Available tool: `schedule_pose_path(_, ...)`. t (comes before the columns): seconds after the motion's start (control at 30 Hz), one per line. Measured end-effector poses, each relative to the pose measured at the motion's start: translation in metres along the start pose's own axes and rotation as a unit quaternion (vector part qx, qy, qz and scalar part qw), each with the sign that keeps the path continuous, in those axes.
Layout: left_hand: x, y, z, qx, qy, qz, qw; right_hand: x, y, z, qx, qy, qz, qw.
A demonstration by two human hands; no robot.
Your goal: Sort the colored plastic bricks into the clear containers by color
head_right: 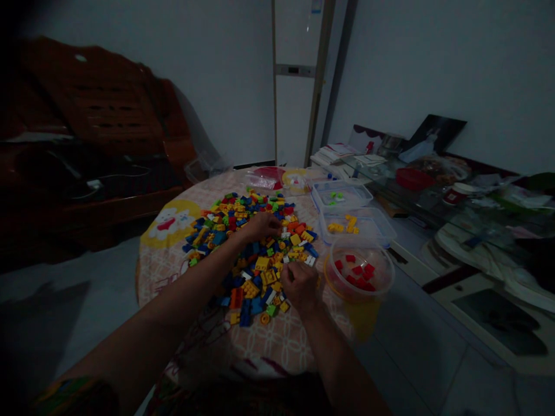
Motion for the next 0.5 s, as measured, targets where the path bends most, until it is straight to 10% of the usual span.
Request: schedule_pose_path(0.5, 0.000, 0.016, 0.001, -0.124, -0.032, 0.044, 0.991, -0.001, -0.001, -0.001, 0.006, 0.006, -0.002, 1.000)
Point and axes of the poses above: each hand's wrist, its own x-axis towards the middle knuckle, its own z-axis out of the back of the hand, y = z × x, the point moved 1 cm from there along x, towards the middle knuckle, and after that the axes turned 5 degrees about -y, right-handed, at the moved point
